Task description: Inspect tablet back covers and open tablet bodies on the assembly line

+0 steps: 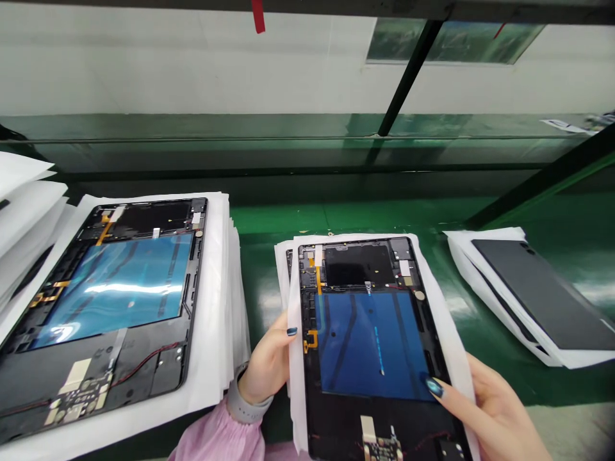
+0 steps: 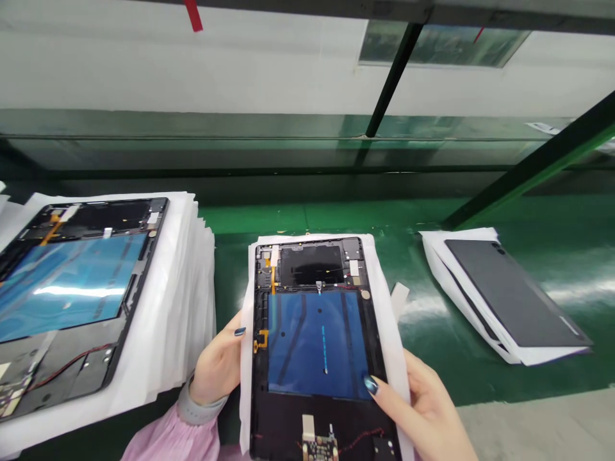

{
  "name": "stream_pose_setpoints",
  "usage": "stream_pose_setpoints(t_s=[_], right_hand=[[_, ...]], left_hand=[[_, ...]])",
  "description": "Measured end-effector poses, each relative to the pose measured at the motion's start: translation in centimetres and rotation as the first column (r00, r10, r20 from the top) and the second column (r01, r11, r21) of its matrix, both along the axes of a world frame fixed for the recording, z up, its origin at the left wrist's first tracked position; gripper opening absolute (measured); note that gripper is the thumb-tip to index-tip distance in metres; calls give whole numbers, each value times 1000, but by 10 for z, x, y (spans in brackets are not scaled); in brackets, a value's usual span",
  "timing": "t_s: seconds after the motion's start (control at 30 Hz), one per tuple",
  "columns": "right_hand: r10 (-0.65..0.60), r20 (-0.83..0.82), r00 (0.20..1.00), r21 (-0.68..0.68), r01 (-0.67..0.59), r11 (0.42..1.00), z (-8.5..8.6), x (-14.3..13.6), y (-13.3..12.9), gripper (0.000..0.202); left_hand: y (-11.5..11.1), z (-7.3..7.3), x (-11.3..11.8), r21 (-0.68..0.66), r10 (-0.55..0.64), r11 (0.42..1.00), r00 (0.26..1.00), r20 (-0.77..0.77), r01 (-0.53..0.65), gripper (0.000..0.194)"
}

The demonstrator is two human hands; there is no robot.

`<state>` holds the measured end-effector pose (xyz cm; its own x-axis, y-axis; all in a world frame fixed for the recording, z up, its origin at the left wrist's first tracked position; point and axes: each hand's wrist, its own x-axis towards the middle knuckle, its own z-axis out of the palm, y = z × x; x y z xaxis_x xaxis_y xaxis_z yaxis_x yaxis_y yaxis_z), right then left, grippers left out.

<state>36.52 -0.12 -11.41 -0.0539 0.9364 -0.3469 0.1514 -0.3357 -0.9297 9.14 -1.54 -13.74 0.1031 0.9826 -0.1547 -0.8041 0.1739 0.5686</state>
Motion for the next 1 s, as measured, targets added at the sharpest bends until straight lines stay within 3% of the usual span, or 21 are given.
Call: stream_pose_setpoints(t_s=[0.2, 0.37, 0.5, 0.67, 1.0], right_hand=[[-14, 25, 1000, 46, 12, 999, 6, -4, 2, 44], [-42, 64, 997, 58, 39, 998, 3, -3, -1, 48], [-82, 86, 993, 72, 76, 995, -2, -2, -3, 52], [-98, 83, 992, 61, 93, 994, -7, 2, -5, 50], [-88, 165, 982, 116, 69, 991, -4, 4, -6, 48]], left_hand=[[-1, -7, -2, 30, -19, 999, 994, -106, 22, 39], [-5, -14, -1, 60, 26, 998, 991, -133, -18, 41], [-5, -10, 0, 22, 48, 999, 984, -171, -45, 36], [0, -6, 0, 73, 67, 996, 981, -179, -55, 30], [-5, -20, 0, 169, 151, 980, 940, -306, -102, 39]])
